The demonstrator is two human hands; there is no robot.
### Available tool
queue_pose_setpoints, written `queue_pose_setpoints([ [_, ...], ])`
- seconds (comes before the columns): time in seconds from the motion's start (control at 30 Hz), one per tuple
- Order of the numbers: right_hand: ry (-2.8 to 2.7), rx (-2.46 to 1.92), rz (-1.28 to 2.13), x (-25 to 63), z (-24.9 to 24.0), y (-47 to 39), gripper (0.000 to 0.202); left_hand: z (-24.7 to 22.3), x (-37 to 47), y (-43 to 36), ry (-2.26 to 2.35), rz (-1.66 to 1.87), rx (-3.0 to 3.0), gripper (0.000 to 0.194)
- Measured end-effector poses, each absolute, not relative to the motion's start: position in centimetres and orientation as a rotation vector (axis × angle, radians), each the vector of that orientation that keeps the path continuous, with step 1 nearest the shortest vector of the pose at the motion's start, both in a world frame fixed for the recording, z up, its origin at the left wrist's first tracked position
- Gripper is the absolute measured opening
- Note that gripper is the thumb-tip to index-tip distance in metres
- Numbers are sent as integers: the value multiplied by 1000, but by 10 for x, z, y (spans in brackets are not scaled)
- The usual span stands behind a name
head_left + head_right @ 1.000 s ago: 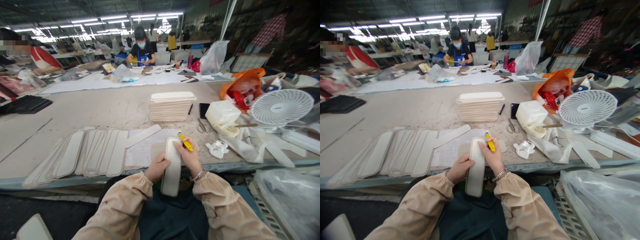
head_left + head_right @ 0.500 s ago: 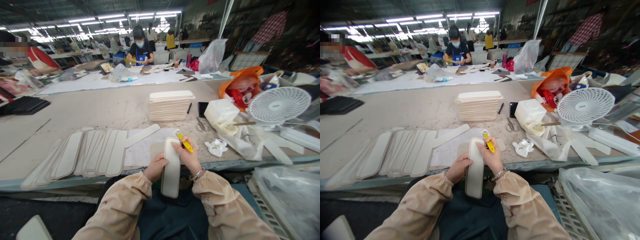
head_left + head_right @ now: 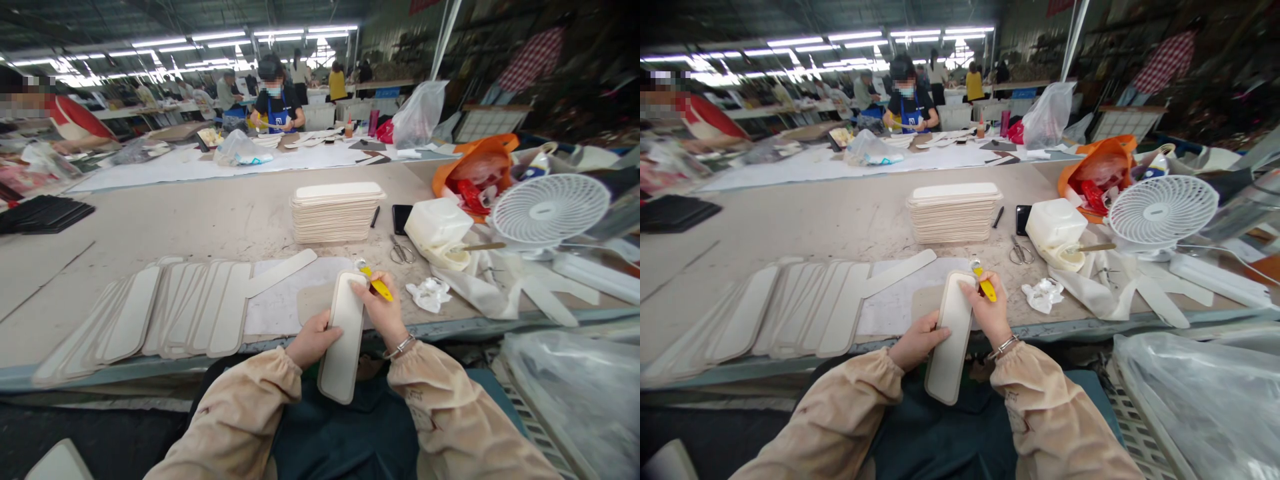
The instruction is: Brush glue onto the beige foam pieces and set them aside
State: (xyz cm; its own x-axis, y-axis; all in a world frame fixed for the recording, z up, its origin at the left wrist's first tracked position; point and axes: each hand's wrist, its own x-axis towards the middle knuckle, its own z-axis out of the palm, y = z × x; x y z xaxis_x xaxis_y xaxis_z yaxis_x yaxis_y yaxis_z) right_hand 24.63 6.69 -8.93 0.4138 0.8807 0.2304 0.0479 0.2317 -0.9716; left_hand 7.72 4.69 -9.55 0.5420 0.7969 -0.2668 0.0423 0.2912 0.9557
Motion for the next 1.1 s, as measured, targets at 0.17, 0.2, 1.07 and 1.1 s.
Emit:
queue_pose_setpoints([
  [0.17, -989, -1205, 741, 250, -94, 65, 36, -90, 77, 46, 865, 590, 1151, 39],
  [0.2, -996, -1213, 742, 251, -95, 65, 36, -90, 77, 46, 858, 587, 1143, 38],
  [1.07, -1582, -1462, 676, 261, -108, 45, 22, -88, 72, 50, 875, 303, 1709, 34],
  [1.1, -1595, -1463, 665, 260, -108, 45, 21, -88, 72, 50, 867, 298, 1718, 33],
])
